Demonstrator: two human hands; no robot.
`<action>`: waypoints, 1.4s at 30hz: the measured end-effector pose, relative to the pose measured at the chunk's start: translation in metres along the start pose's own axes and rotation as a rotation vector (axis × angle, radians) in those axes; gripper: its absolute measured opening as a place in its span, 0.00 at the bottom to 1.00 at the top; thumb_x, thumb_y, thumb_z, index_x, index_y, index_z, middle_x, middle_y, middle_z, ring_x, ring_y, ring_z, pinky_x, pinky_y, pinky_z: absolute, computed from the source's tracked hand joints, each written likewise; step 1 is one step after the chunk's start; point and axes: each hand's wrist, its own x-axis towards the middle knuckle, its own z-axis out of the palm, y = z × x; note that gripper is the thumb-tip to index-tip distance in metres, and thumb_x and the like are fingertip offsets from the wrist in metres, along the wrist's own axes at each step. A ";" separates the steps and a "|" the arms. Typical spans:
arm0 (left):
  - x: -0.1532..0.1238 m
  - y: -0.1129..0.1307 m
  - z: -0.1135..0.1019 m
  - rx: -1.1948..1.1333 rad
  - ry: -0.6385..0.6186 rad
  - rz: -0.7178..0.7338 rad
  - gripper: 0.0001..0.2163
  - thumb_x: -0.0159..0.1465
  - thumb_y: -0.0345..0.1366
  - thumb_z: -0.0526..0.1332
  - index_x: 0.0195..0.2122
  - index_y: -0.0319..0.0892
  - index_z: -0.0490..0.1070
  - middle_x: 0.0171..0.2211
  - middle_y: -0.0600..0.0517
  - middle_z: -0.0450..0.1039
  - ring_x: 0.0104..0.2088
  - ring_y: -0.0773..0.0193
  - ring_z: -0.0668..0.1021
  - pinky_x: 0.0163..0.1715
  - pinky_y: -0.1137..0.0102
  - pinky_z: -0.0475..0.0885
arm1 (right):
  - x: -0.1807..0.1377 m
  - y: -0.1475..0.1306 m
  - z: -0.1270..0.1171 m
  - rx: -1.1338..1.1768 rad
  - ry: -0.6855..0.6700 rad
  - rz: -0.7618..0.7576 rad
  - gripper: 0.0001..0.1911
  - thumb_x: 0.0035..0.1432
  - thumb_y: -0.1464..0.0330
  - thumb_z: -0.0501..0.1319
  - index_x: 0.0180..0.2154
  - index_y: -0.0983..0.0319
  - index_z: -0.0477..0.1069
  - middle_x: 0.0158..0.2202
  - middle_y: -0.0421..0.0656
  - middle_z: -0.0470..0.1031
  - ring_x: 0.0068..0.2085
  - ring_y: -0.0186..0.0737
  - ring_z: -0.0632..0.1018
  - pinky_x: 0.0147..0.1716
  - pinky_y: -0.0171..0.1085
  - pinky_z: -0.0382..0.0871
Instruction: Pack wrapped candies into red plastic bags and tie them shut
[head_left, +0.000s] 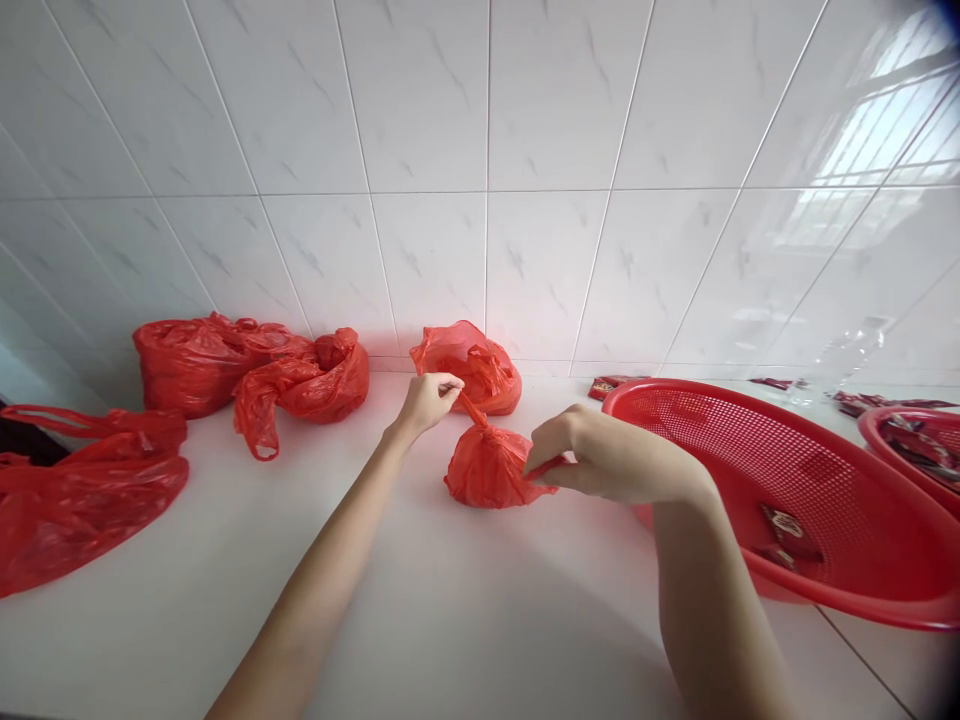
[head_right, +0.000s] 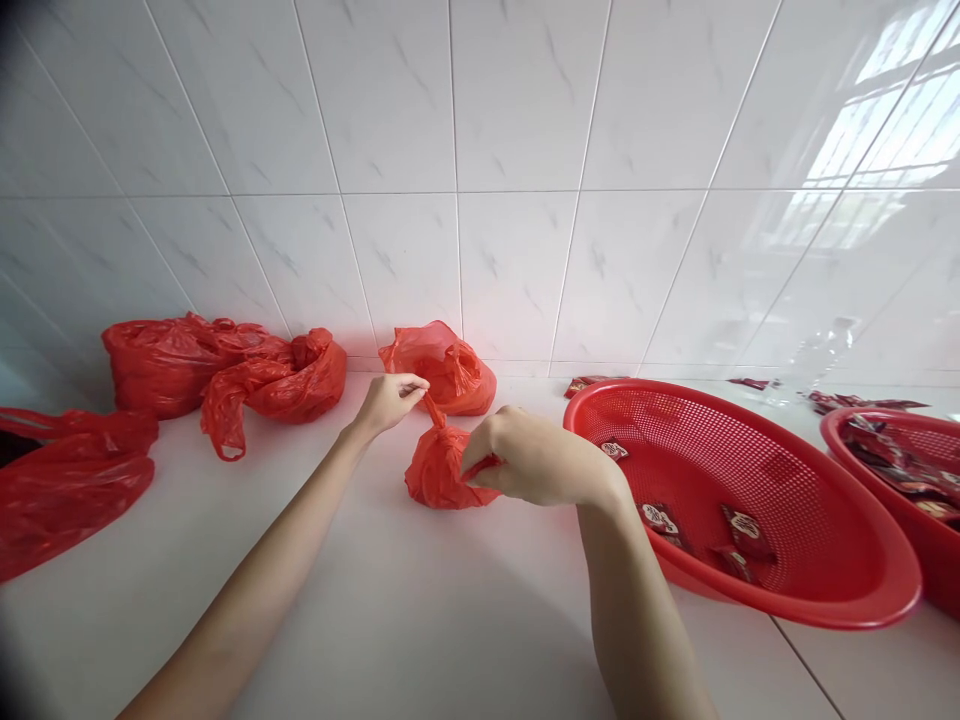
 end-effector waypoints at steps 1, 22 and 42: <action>0.000 0.008 -0.003 -0.009 0.022 0.010 0.09 0.59 0.33 0.62 0.38 0.38 0.79 0.41 0.44 0.82 0.42 0.55 0.82 0.50 0.58 0.76 | 0.000 -0.002 -0.002 -0.007 0.023 -0.004 0.10 0.56 0.69 0.63 0.24 0.58 0.78 0.24 0.40 0.74 0.25 0.36 0.71 0.25 0.37 0.63; -0.045 0.124 -0.017 -0.411 -0.496 0.192 0.19 0.60 0.43 0.69 0.52 0.47 0.73 0.47 0.48 0.76 0.52 0.52 0.77 0.54 0.56 0.72 | 0.026 -0.007 0.011 0.401 0.622 -0.071 0.08 0.61 0.65 0.64 0.38 0.60 0.80 0.34 0.44 0.81 0.38 0.44 0.81 0.41 0.43 0.75; -0.057 0.113 -0.057 -0.622 -0.848 0.139 0.21 0.60 0.57 0.64 0.30 0.41 0.72 0.28 0.50 0.68 0.29 0.63 0.70 0.32 0.67 0.69 | 0.022 -0.015 0.018 0.642 0.476 -0.275 0.06 0.62 0.68 0.65 0.38 0.57 0.82 0.35 0.43 0.81 0.36 0.41 0.81 0.36 0.41 0.78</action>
